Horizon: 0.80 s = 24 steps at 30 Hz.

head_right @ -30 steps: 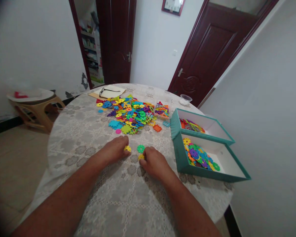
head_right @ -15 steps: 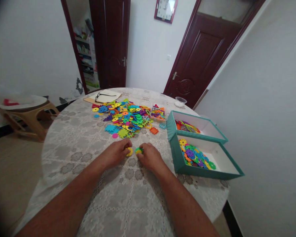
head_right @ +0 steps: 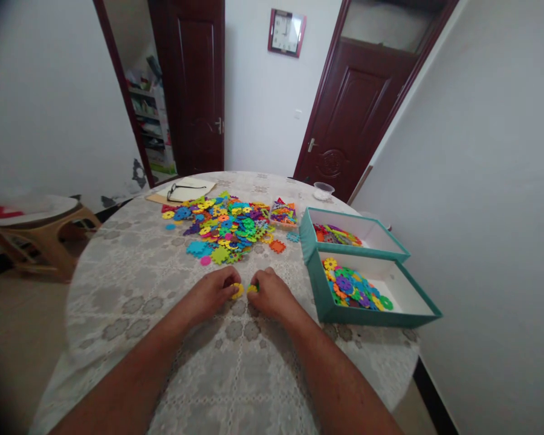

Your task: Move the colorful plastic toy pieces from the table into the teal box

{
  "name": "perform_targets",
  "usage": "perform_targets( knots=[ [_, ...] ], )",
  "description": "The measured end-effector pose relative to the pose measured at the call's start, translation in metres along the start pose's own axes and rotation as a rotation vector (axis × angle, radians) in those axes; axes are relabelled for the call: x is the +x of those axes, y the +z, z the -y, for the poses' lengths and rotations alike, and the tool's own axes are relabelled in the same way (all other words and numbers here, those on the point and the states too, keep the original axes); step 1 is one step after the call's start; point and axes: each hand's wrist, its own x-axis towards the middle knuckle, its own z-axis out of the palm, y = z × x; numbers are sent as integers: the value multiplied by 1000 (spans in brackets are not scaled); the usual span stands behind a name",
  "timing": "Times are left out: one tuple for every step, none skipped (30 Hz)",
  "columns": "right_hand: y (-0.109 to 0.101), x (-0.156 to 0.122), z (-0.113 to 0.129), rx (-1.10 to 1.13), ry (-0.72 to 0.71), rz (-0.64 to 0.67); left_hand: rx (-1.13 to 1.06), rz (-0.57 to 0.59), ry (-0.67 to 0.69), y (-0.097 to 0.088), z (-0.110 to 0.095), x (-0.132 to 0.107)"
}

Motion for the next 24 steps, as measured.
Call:
perform_targets(
  knots=[
    [-1, 0, 0, -6, 1, 7, -7, 8, -4, 0, 0, 0],
    [-1, -1, 0, -17, 8, 9, -13, 15, -10, 0, -1, 0],
    [-2, -2, -1, -34, 22, 7, -19, 22, -18, 1, -1, 0],
    [-4, -3, -1, -56, 41, 2, -23, 28, -25, 1, -1, 0],
    [-5, -3, -2, -78, 63, -1, -25, 35, -30, 2, -1, 0],
    [-6, -4, -3, -94, 83, -2, -26, 39, -32, 3, -1, 0],
    [-7, -4, -4, -100, 98, 0, -26, 43, -32, 4, -1, -1],
    [-7, -4, -5, -95, 106, 3, -25, 47, -30, 5, -1, -1],
    [-8, -4, -6, -81, 106, 7, -23, 50, -26, 5, -1, -1],
    [-8, -3, -7, -63, 103, 11, -21, 52, -24, 6, -1, -1],
    [-8, -3, -8, -46, 97, 14, -18, 53, -21, 7, 0, -1],
    [-8, -3, -8, -28, 92, 14, -18, 52, -19, 7, 0, -1],
    [-9, -3, -8, -8, 87, 13, -19, 51, -18, 8, 0, -1],
    [-9, -4, -7, 18, 83, 10, -22, 49, -16, 8, 1, -2],
    [-9, -5, -5, 50, 79, 6, -27, 48, -15, 8, 1, -2],
    [-9, -6, -4, 88, 71, 3, -34, 49, -15, 9, 1, -2],
    [-9, -8, -2, 130, 59, 1, -41, 48, -16, 9, 1, -2],
    [-9, -10, 0, 174, 43, -5, -50, 44, -18, 9, 0, -1],
    [-8, -11, 2, 217, 24, -14, -61, 34, -21, 9, 0, -1],
    [-6, -13, 3, 261, 3, -27, -79, 20, -25, 8, -2, -1],
    [-5, -14, 4, 310, -17, -43, -104, 0, -29, 8, -4, 0],
    [-3, -14, 5, 363, -36, -54, -138, -19, -32, 7, -6, 1],
    [-1, -14, 5, 422, -49, -50, -176, -33, -35, 6, -8, 1],
    [0, -14, 5, 493, -56, -21, -213, -44, -38, 4, -10, 2]
  ],
)
